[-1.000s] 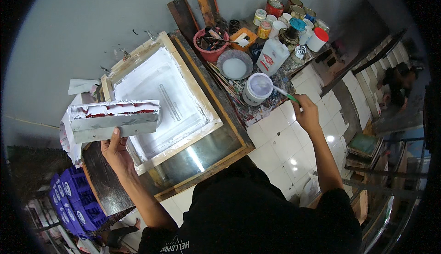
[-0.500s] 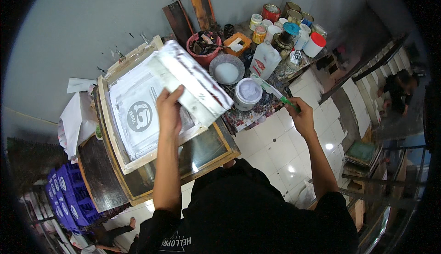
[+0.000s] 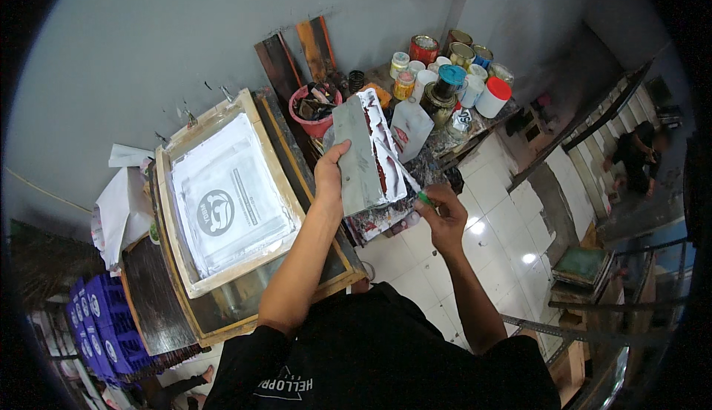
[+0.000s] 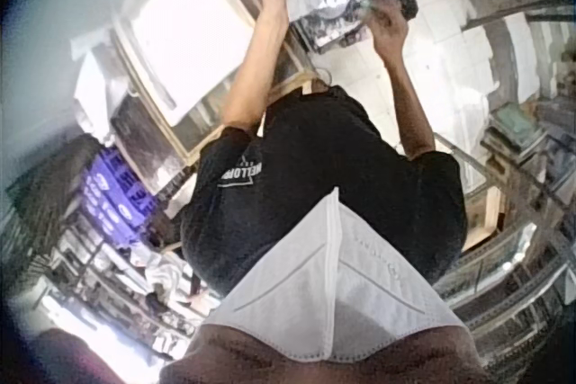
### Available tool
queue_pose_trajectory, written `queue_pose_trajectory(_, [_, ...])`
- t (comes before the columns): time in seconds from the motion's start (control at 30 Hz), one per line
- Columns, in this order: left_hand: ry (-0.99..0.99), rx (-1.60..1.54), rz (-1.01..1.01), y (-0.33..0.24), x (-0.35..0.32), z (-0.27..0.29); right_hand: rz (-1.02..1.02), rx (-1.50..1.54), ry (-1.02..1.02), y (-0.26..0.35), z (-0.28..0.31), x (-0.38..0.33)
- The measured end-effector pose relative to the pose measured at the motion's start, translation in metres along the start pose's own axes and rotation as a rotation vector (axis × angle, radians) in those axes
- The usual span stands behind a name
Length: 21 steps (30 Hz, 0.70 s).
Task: The person performs screen printing on purple bags by placing each bag on a glass surface, lowering a screen frame, and using a squeegee to apply white ink. After printing several bags, the person uses a small green scraper to clean the ink from the screen and squeegee.
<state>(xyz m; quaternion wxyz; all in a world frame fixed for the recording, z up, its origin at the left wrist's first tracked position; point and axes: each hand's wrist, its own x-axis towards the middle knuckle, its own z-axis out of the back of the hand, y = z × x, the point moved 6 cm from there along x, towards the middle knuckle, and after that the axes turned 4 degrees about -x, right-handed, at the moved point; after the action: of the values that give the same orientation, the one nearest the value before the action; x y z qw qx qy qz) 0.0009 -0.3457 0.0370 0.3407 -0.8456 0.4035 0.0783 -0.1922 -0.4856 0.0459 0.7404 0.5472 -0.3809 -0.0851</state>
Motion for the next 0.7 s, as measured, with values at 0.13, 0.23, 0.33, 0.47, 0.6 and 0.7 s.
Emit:
queue_pose_trajectory(0.13, [0.004,0.038,-0.02,-0.006,-0.003,-0.012,0.025,0.078,-0.033,-0.007,0.002,-0.004])
queue_pose_trajectory(0.23, [0.039,-0.065,-0.026,-0.012,-0.004,-0.022,0.071,-0.059,-0.007,-0.011,0.015,-0.004])
queue_pose_trajectory(0.33, [0.033,-0.06,-0.046,-0.016,-0.005,-0.026,0.124,-0.139,0.007,-0.003,0.023,-0.003])
queue_pose_trajectory(0.47, [0.049,-0.043,-0.06,-0.016,0.003,-0.018,0.137,-0.188,0.01,0.002,0.039,-0.002])
queue_pose_trajectory(0.6, [0.076,-0.078,-0.078,-0.031,0.009,-0.013,0.035,-0.32,-0.015,0.008,0.064,-0.002])
queue_pose_trajectory(0.7, [0.16,-0.005,-0.264,-0.057,0.01,-0.013,-0.428,-0.073,-0.104,-0.001,0.081,-0.015])
